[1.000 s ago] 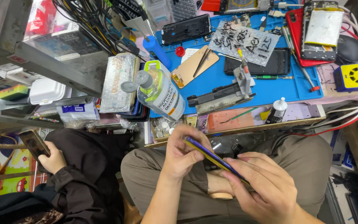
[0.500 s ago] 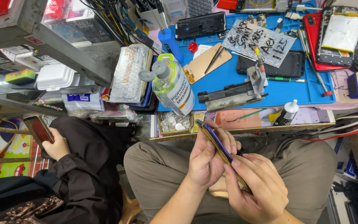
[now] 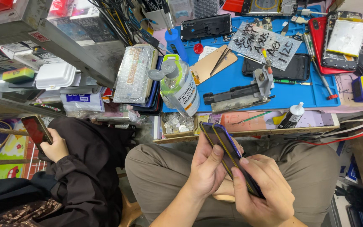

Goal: The person applies adhesive from a tube to the edges of a mobile phone screen and presses the screen onto the phone body.

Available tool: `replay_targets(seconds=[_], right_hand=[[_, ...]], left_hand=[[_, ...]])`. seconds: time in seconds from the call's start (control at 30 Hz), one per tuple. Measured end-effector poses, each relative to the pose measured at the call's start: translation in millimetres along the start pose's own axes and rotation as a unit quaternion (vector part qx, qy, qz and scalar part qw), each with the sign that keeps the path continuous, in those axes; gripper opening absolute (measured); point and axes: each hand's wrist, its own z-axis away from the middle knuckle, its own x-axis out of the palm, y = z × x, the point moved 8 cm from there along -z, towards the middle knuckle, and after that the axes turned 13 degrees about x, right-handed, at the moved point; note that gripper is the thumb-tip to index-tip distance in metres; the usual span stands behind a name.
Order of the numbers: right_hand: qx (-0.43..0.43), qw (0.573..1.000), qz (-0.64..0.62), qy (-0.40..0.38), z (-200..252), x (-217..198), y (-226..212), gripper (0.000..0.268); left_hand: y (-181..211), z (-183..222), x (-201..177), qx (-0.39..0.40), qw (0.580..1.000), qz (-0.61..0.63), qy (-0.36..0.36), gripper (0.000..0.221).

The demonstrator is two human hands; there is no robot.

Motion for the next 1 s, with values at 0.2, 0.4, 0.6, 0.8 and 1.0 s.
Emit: replay_targets(seconds=[0.2,0.4,0.6,0.8,1.0], right_hand=[[0.058,0.998,0.015,-0.037,-1.4,7.3,7.0,0.038],[0.225,0.948,-0.174,-0.145,8.6,4.5,50.8,0.057],[0.494,0.788,-0.238,-0.281,43.7,23.0,125.1,0.028],[0.482,0.767,-0.392,-0.164,39.8,23.9,135.5,0.021],[0.443,0.765,-0.462,-0.072,27.8,17.6,128.0,0.021]], left_hand=[[6.1,-6.3,-5.1,-0.016,0.999,-0.011,0.028,0.047],[14.0,-19.7,-6.8,-0.063,0.997,-0.042,0.029,0.053],[7.6,-33.7,-10.2,-0.147,0.974,-0.170,0.011,0.053],[31.8,-40.5,1.8,-0.125,0.962,-0.223,-0.095,0.061],[13.1,-15.7,-14.3,-0.095,0.992,-0.077,0.002,0.060]])
